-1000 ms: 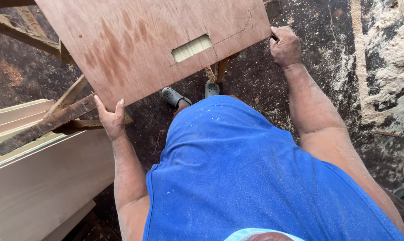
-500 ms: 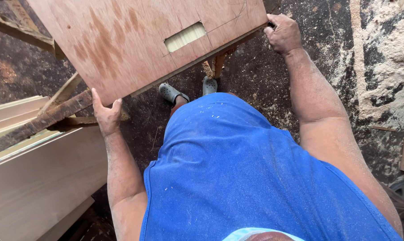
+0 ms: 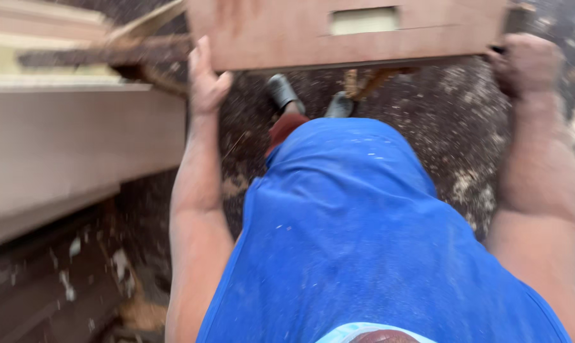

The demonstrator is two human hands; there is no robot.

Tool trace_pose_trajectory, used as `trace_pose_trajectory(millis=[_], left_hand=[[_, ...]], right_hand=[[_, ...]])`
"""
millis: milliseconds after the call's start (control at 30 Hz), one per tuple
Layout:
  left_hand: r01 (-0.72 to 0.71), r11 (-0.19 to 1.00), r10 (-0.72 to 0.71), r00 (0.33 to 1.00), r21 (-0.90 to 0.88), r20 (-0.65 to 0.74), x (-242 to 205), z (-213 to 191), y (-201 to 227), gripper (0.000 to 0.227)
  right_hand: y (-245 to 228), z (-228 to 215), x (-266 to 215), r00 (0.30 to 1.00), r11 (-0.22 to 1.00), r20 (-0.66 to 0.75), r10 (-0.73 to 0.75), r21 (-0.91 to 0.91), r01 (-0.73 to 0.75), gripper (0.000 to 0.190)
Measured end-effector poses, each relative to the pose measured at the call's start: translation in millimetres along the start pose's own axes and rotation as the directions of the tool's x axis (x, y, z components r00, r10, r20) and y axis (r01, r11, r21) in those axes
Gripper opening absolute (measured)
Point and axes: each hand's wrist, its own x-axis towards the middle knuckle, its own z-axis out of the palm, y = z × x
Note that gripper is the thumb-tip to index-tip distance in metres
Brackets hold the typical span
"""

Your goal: The person marks rectangular cutout outlines on light-colored wooden boards using a marker and a brown template, moving each board from a stack to a wooden trestle with the help of another person.

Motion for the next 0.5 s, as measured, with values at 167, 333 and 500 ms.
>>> trace_pose_trajectory(millis=[167,333,500], left_hand=[[0.212,0.955,-0.230,0.971,0.205,0.068,-10,5,26,0.095],[0.175,0.881,-0.227,0.971,0.440,0.069,-17,11,52,0.099],[0.194,0.849,-0.232,0.973,0.492,0.018,-20,21,48,0.094]], right_hand=[[0,1,-10,0.997,0.974,0.036,0.068,0.215,-0.074,0.024],[5,3,-12,1.000,0.970,-0.016,0.019,0.243,-0.015,0.011],[0,-3,-8,0.997,0.961,-0.029,0.067,0.272,-0.057,0.011]])
